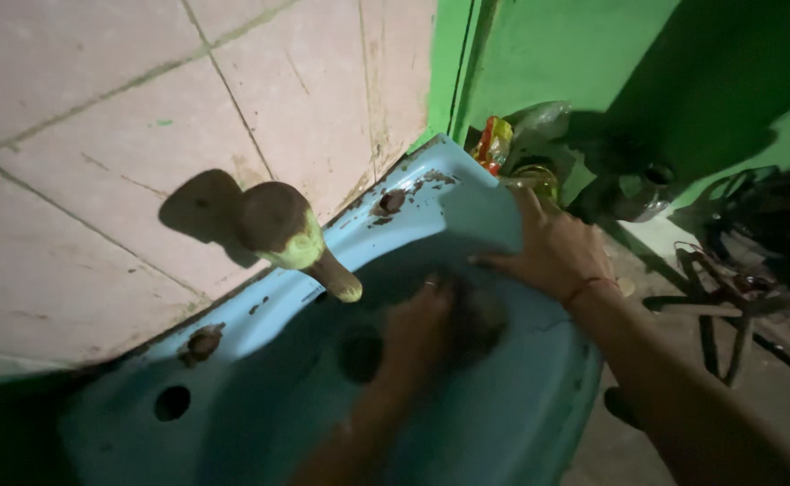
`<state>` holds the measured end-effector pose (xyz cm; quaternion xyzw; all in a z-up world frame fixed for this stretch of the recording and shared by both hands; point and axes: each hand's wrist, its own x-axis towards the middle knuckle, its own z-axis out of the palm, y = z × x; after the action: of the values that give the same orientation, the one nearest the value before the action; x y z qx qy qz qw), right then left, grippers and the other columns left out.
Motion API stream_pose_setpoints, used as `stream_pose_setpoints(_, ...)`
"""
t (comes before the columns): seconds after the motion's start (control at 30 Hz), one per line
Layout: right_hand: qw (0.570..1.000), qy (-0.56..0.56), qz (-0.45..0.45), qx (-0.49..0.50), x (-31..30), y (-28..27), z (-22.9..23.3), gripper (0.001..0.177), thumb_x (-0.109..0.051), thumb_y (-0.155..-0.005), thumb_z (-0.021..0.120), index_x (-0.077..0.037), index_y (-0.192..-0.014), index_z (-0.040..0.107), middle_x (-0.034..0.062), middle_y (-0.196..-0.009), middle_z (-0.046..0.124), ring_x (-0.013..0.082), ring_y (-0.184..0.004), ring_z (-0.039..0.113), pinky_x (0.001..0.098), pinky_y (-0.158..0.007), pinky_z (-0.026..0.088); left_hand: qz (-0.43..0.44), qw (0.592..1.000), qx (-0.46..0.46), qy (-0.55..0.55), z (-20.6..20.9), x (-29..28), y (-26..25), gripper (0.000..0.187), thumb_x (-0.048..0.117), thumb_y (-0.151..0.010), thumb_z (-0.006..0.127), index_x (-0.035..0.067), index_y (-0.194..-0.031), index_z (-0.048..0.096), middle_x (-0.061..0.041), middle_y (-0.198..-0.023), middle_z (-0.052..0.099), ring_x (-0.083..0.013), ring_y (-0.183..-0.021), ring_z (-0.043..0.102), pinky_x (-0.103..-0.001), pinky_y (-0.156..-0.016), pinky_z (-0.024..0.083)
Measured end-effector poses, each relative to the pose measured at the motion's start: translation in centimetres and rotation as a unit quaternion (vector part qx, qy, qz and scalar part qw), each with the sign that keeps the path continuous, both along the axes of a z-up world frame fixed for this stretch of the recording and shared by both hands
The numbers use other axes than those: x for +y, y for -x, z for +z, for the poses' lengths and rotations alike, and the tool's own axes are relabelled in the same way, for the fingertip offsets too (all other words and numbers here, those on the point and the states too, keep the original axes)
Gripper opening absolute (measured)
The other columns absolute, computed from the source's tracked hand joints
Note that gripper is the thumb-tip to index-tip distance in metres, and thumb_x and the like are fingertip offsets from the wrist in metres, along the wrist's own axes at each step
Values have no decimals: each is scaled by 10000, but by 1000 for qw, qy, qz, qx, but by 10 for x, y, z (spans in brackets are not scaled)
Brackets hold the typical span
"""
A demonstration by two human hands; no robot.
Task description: The person wipes the inside and outside of a pedestal sink and its faucet with a cloth.
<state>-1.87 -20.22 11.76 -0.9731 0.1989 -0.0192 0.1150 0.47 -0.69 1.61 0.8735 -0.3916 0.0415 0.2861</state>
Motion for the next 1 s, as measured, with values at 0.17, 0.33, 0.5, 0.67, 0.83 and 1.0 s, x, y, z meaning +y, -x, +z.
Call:
stream_pose_setpoints(0.17,998,37,33,-46,-2,3,-4,1078,-754,-624,788,-172,-1458,431,200,-1320,640,420,-1004,706,532,-762,573,-37,983,45,-172,-14,39,-19,132,171,-905,643,84,-975,714,-185,-1032,690,-361,-816,734,-469,-651,595)
stream_pose_setpoints(0.33,1000,25,2,12,-2,2,-4,1072,-749,-640,763,-216,-1502,415,155,-1305,667,410,-999,716,532,-803,576,-61,980,-58,-179,-35,-1,-16,157,154,-968,586,67,-951,715,-176,-1112,678,-328,-772,734,-457,-622,591)
stream_pose_setpoints(0.5,1000,21,16,-4,-3,0,-2,1122,-760,-614,777,-193,-1501,388,201,-1212,686,413,-948,726,527,-753,589,-29,995,-80,-52,-19,8,1,333,141,-883,620,130,-1196,734,-187,-1128,676,-350,-693,715,-465,-556,582)
stream_pose_setpoints(0.67,998,-8,-19,61,-4,-1,3,1139,-782,-669,722,-228,-1584,330,224,-1100,725,415,-923,745,515,-787,602,-87,965,5,-246,-8,37,-22,212,212,-950,642,71,-1098,697,-204,-1209,626,-310,-869,722,-429,-668,603)
stream_pose_setpoints(0.83,1000,7,3,14,-1,0,1,1048,-767,-602,763,-239,-1449,442,180,-1179,707,411,-986,720,526,-790,588,-71,987,-38,-136,-13,31,-14,279,266,-954,675,14,-1075,687,-245,-1250,642,-321,-780,737,-419,-605,606)
stream_pose_setpoints(1.0,999,28,33,-24,-3,4,-2,1010,-762,-651,751,-173,-1413,449,194,-1256,678,443,-972,712,548,-772,578,117,993,-21,13,-18,10,3,296,363,-923,708,71,-956,680,-170,-1062,711,-351,-759,737,-479,-593,581)
